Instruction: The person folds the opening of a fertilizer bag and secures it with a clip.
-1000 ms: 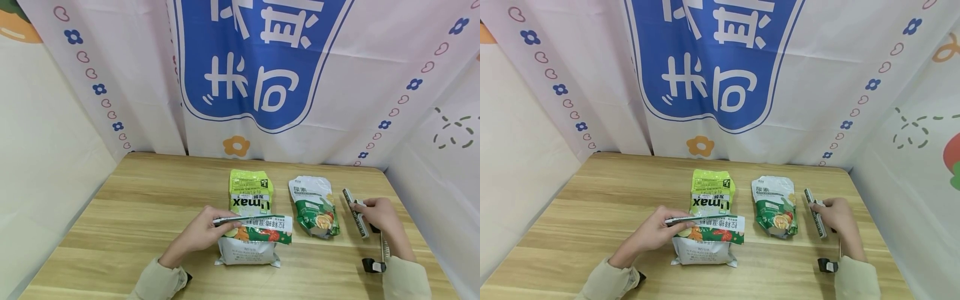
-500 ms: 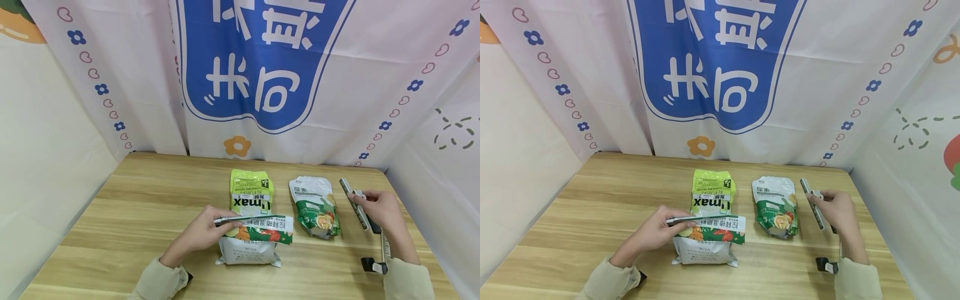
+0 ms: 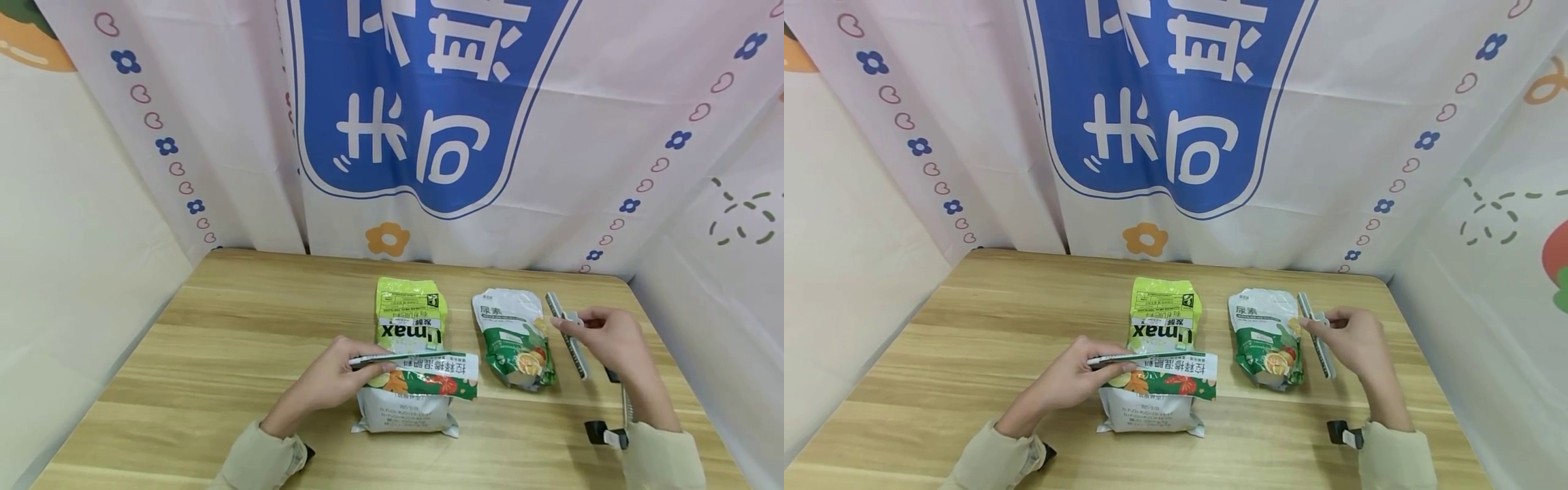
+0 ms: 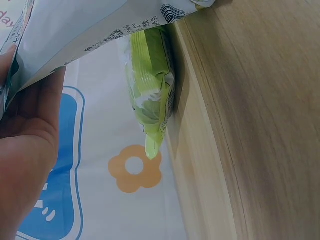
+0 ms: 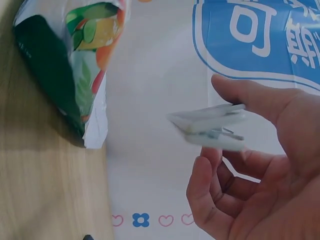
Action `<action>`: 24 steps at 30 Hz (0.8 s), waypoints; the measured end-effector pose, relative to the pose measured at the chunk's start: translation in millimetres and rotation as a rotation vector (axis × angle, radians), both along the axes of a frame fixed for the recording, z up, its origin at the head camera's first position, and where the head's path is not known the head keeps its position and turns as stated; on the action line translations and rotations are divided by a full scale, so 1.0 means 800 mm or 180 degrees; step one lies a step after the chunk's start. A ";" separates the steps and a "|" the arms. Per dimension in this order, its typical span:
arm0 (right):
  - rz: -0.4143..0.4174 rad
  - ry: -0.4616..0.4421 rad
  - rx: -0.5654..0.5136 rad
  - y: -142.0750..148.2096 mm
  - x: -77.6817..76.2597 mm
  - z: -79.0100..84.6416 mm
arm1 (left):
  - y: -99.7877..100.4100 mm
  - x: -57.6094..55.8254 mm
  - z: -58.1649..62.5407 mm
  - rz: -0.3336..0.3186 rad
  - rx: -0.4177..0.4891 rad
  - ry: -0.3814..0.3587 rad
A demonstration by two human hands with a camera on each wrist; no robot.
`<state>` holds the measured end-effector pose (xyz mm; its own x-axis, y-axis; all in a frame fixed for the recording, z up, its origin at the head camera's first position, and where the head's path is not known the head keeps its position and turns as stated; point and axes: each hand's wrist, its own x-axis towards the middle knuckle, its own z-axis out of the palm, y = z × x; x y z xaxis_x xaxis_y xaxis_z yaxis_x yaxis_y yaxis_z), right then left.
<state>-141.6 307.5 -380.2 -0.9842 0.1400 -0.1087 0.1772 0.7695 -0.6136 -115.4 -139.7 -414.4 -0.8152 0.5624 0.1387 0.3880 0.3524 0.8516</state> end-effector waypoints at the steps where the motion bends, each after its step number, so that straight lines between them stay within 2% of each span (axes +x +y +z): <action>1: 0.0015 0.0021 0.0001 -0.002 0.000 0.000 | 0.000 0.000 0.000 0.0001 0.0001 0.0002; 12: 0.0225 0.0292 0.0051 -0.022 0.003 0.005 | 0.000 0.001 0.003 0.0017 -0.0011 -0.0001; 24: 0.0301 0.0470 -0.0042 -0.045 0.003 0.012 | 0.000 0.001 0.001 -0.0010 0.0020 0.0030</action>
